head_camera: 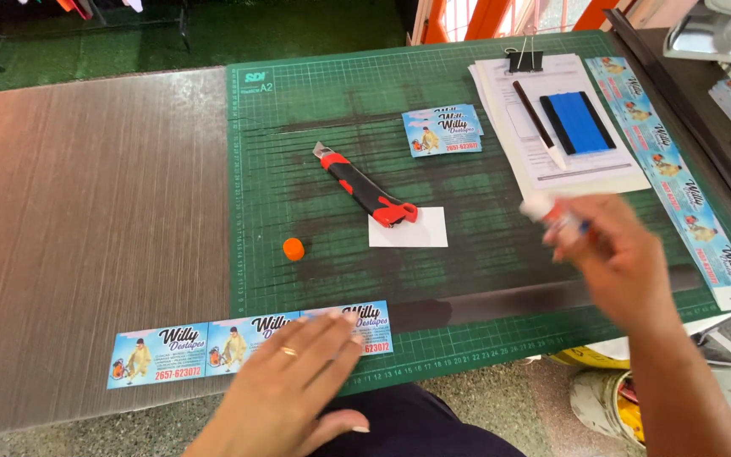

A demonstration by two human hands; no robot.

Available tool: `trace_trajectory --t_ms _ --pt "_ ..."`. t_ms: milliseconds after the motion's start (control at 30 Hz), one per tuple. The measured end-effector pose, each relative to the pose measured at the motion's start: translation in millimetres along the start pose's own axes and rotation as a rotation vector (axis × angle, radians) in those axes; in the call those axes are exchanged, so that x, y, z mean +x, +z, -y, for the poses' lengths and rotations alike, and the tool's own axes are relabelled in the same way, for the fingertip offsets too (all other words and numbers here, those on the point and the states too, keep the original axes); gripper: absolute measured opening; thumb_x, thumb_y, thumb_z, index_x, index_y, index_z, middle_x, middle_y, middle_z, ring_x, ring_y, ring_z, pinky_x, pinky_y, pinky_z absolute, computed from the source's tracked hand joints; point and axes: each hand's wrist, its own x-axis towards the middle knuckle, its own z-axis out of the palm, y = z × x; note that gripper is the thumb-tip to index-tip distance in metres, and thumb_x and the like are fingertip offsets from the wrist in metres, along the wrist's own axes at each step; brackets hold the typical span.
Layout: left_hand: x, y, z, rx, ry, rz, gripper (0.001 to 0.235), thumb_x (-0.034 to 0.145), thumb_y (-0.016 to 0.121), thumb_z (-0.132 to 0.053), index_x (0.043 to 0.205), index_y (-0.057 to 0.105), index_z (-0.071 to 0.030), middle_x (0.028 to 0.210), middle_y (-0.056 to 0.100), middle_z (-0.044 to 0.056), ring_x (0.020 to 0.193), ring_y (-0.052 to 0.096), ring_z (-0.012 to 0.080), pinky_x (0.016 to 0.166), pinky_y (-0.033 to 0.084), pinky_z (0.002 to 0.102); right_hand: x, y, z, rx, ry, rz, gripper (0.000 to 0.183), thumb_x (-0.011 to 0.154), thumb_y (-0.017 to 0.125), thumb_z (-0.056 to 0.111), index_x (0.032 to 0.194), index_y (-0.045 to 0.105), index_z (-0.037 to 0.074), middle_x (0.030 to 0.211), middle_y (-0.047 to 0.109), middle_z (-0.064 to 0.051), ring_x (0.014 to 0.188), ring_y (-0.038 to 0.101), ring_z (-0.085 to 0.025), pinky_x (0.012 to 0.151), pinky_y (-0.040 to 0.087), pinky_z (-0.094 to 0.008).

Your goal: Assembling a strip of printed labels by applying glue to individual cards and sticking them onto a backing strip

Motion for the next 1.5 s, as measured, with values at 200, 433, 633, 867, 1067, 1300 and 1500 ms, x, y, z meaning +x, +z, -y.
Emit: trace_trajectory --t_ms 200,433,633,867,1067,1300,1500 --pt "3.4 22.3 -4.0 -0.045 0.066 0.094 0.067 0.095 0.074 -0.045 0.146 0.052 -0.007 0.157 0.047 0.016 0.147 0.043 0.0341 0.118 0.035 0.052 -29.3 35.6 43.8 0.513 -0.029 0.184 0.023 0.089 0.07 0.014 0.11 0.065 0.006 0.108 0.073 -0.01 0.102 0.07 -0.018 0.09 0.056 -0.03" --pt "1.7 41.3 -3.3 0.088 0.066 0.184 0.086 0.078 0.082 -0.044 0.147 0.048 -0.006 0.159 0.045 0.016 0.147 0.041 0.0346 0.118 0.032 0.053 -43.2 47.7 31.6 -0.157 -0.286 0.391 0.045 0.099 0.059 0.019 0.139 0.042 0.009 0.123 0.067 -0.009 0.083 0.075 -0.026 0.061 0.055 -0.039" --pt "5.8 39.3 -4.7 0.08 0.062 0.139 0.077 0.079 0.083 -0.035 0.143 0.052 -0.006 0.154 0.05 0.015 0.14 0.048 0.0349 0.115 0.037 0.054 -27.0 77.2 46.4 -0.039 0.034 0.603 0.011 0.098 0.062 0.017 0.109 0.06 0.016 0.097 0.078 0.003 0.081 0.079 -0.014 0.078 0.058 -0.028" --pt "5.3 41.5 -2.0 0.131 0.072 0.169 0.081 0.077 0.08 -0.037 0.146 0.048 -0.006 0.156 0.048 0.015 0.143 0.046 0.0327 0.113 0.038 0.052 -22.7 52.8 17.0 -0.19 0.04 0.668 0.029 0.097 0.058 0.014 0.125 0.051 0.022 0.104 0.078 0.005 0.085 0.082 -0.016 0.076 0.058 -0.032" --pt "1.7 42.3 -0.7 0.017 0.062 0.133 0.051 0.084 0.049 0.0 0.134 0.056 -0.004 0.156 0.049 0.017 0.141 0.048 0.0362 0.115 0.036 0.055 -25.4 57.7 31.9 -0.1 -0.048 0.659 0.003 0.101 0.053 0.013 0.099 0.055 0.012 0.097 0.071 0.001 0.076 0.072 -0.016 0.072 0.054 -0.03" --pt "5.6 39.6 -0.8 0.06 0.076 0.134 0.037 0.092 0.051 0.001 0.127 0.059 -0.005 0.155 0.051 0.017 0.14 0.05 0.0373 0.112 0.041 0.055 -35.9 40.6 22.8 0.062 -0.188 0.717 0.01 0.098 0.05 0.005 0.103 0.056 0.012 0.098 0.066 -0.003 0.077 0.059 -0.019 0.071 0.048 -0.034" --pt "4.9 39.3 -4.1 0.07 0.066 0.131 0.034 0.096 0.051 -0.001 0.128 0.06 -0.006 0.155 0.051 0.015 0.14 0.051 0.0348 0.114 0.041 0.053 -36.6 65.0 37.1 0.02 -0.273 0.789 0.013 0.099 0.052 0.012 0.11 0.058 0.009 0.109 0.068 -0.006 0.085 0.067 -0.023 0.076 0.052 -0.036"
